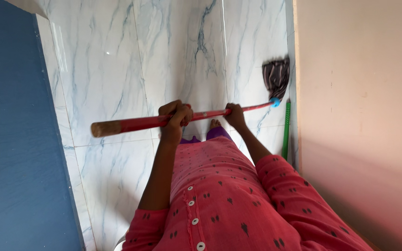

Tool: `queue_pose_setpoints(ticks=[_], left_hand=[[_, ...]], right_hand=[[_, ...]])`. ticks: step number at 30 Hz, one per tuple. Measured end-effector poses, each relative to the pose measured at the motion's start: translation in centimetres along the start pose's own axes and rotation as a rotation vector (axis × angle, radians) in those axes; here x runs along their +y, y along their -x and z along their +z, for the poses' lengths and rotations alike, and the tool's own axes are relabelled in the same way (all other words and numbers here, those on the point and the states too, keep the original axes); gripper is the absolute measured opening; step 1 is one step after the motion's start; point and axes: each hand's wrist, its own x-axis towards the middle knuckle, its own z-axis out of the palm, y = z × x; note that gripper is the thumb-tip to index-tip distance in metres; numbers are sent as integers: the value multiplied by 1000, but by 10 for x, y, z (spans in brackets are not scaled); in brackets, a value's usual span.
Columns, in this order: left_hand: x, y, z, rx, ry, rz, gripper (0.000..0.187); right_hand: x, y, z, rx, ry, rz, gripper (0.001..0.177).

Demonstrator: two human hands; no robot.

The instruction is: The person is using a mop by hand to clean a tiled floor, moving the mop head back and forth while walking backward.

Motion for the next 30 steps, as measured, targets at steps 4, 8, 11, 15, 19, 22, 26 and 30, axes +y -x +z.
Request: queue_pose_setpoints(ticks=[4, 8, 11, 15, 19, 22, 26, 30], left_hand=[[42, 14, -23, -78, -58, -13, 37], [67, 24, -60, -64, -51, -41, 38], [77, 46, -87, -24, -44, 32, 39], [96, 71, -122, 50, -69, 86, 37], [125, 96, -165, 134, -154, 162, 29], [148, 115, -197, 239, -187, 228, 22], [182, 148, -239, 427, -290, 321, 16], [207, 193, -266, 578, -386, 392, 14]], right_hand=[[-45, 19, 20, -118, -152, 155, 21], [-78, 27, 58, -83, -130, 49, 21], [-104, 27, 87, -89, -135, 36, 17], [-147, 10, 116, -61, -134, -24, 20], [-192, -20, 157, -73, -125, -131, 29], [-224, -46, 198, -49, -80, -372, 27], [-291, -69, 274, -127, -112, -573, 21], [-380, -70, 341, -348, -192, -651, 21]])
